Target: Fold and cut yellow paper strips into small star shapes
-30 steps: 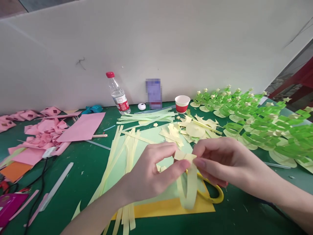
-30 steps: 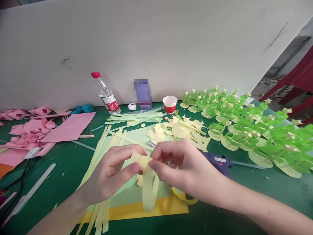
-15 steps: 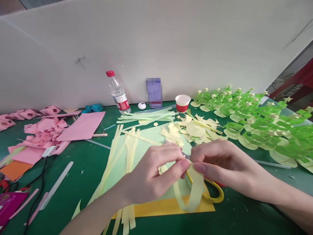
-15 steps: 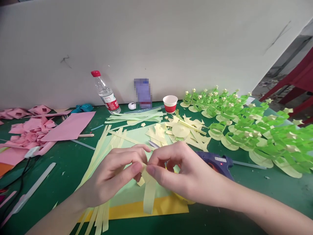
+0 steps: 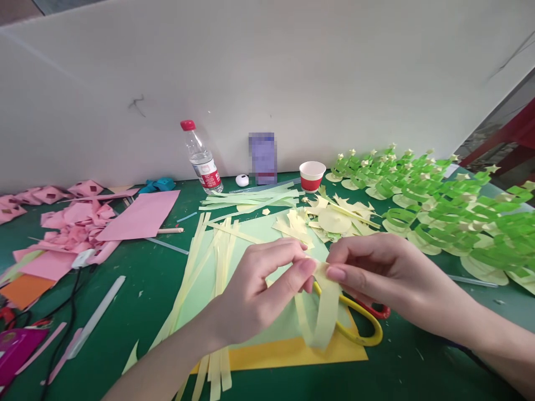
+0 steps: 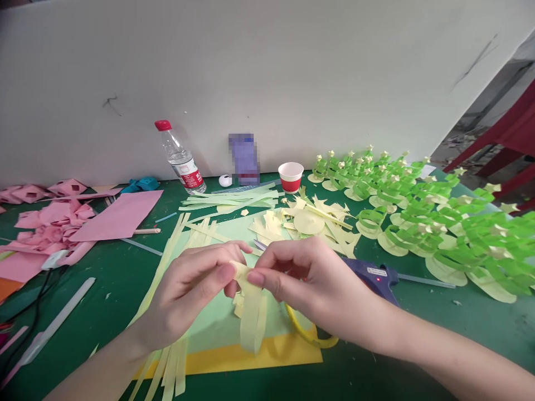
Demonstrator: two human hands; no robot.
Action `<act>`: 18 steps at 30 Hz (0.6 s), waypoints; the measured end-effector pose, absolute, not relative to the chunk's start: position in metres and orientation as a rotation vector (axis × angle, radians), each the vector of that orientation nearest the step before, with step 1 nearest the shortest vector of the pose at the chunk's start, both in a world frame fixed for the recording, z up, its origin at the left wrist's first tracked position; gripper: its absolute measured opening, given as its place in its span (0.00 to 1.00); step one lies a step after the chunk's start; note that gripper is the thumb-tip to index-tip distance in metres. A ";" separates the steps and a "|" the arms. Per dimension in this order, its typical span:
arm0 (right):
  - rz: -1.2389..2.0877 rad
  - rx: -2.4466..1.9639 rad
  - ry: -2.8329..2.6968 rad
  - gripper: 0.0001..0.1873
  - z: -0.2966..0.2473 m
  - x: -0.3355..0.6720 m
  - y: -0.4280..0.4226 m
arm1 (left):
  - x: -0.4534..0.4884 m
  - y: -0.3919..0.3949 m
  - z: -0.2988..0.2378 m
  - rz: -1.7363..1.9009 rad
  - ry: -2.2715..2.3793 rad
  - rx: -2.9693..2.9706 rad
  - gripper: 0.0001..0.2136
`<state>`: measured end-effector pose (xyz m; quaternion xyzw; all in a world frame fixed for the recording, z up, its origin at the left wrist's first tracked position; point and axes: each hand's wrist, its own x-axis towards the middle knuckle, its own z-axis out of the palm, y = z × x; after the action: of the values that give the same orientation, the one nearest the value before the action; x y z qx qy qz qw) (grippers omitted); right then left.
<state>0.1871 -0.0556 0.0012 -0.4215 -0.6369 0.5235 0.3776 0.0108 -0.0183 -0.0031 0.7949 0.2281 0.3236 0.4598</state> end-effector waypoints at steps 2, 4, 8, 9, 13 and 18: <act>1.304 -1.064 -1.616 0.18 0.001 0.186 -0.055 | 0.011 -0.019 -0.004 0.788 0.609 1.983 0.14; 1.279 -1.065 -1.622 0.21 0.002 0.185 -0.055 | 0.012 -0.018 -0.005 0.739 0.678 2.032 0.14; 1.262 -1.089 -1.654 0.23 0.002 0.185 -0.055 | 0.012 -0.018 -0.009 0.711 0.625 2.069 0.15; 1.262 -1.070 -1.663 0.23 0.002 0.185 -0.055 | 0.012 -0.018 -0.009 0.727 0.601 2.063 0.15; 1.302 -1.044 -1.754 0.20 0.003 0.189 -0.054 | 0.012 -0.020 -0.010 0.735 0.596 2.048 0.15; 1.318 -1.020 -1.746 0.22 0.005 0.189 -0.053 | 0.012 -0.021 -0.008 0.723 0.603 2.054 0.12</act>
<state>0.1892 -0.0535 0.0052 -0.3950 -0.6760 0.5103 0.3557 0.0122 -0.0211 -0.0077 0.8222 0.2412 0.2892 0.4268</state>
